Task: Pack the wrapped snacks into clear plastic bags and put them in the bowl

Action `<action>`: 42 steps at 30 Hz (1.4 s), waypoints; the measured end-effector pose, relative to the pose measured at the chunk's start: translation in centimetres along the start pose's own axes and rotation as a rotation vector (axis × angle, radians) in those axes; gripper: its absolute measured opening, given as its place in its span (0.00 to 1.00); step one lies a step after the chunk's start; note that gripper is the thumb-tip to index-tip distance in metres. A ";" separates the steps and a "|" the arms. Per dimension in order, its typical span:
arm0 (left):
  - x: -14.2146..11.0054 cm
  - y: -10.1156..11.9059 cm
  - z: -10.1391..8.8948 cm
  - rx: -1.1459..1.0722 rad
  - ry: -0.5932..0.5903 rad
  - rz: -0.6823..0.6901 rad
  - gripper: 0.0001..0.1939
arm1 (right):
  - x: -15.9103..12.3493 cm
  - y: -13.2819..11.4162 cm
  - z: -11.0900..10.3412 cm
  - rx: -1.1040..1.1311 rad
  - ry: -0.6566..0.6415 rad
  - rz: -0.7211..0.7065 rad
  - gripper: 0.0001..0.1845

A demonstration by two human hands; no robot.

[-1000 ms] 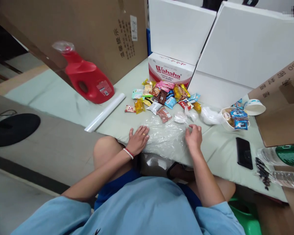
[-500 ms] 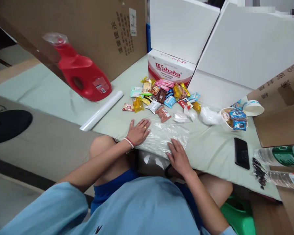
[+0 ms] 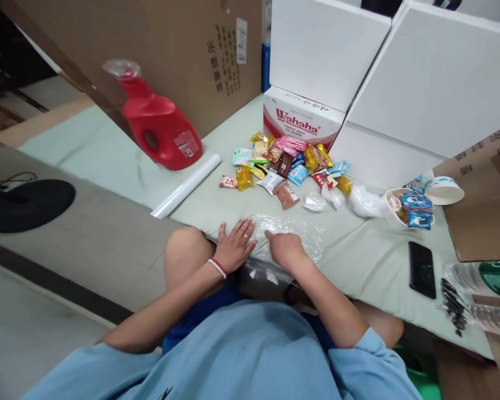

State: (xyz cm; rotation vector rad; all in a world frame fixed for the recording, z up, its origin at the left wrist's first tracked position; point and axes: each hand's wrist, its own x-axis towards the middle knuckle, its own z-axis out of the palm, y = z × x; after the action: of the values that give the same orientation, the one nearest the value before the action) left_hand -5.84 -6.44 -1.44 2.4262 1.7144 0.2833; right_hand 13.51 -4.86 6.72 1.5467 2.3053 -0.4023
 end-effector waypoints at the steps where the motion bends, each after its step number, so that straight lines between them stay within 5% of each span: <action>1: -0.2 -0.2 0.0 -0.001 0.003 0.000 0.30 | 1.0 0.2 -0.4 0.003 0.008 0.039 0.31; 4: -0.5 -0.5 0.0 -0.011 0.012 -0.002 0.30 | 3.2 2.0 -1.5 0.083 0.106 0.167 0.36; 6: -0.6 -0.4 -0.1 -0.025 0.014 -0.011 0.30 | 3.7 3.1 -2.0 0.185 0.310 0.217 0.37; 10: -0.5 -0.2 -0.3 -0.068 0.016 -0.020 0.31 | 2.4 2.9 -1.1 0.354 0.733 0.015 0.27; 13: -0.4 -0.2 -0.4 -0.111 0.012 -0.021 0.31 | 1.3 1.1 1.0 0.327 0.592 -0.234 0.20; 17: -0.4 -0.4 -1.5 -0.158 0.006 -0.085 0.27 | 2.1 -1.2 3.7 0.237 0.496 -0.159 0.24; 20: -0.2 0.2 -3.4 -0.116 0.145 -0.162 0.23 | 3.5 -2.1 5.1 0.200 0.474 -0.133 0.31; 23: 0.8 1.8 -5.0 -0.130 0.250 -0.035 0.21 | 4.4 -2.5 5.8 0.204 0.449 -0.134 0.30; 27: 4.2 3.1 -4.1 -0.236 0.117 0.134 0.22 | 4.5 -2.7 6.2 0.220 0.442 -0.107 0.35; 30: 7.0 2.0 -2.0 -0.195 0.018 0.016 0.24 | 4.1 -1.8 6.3 0.269 0.484 -0.124 0.33; 36: 10.0 -0.2 0.2 -0.108 0.034 0.087 0.27 | 1.2 2.6 7.9 0.424 0.692 -0.036 0.19; 39: 10.7 0.1 0.4 -0.115 0.016 0.076 0.31 | -0.7 4.8 8.0 0.556 0.627 0.020 0.16; 42: 11.2 -0.6 0.3 -0.152 -0.052 0.130 0.39 | -1.1 7.0 5.5 0.787 0.507 0.028 0.15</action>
State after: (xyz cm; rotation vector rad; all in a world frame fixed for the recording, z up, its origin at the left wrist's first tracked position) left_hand -2.64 4.26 -1.18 2.4148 1.4608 0.3495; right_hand 21.03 -5.48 1.84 2.2435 2.6537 -1.1264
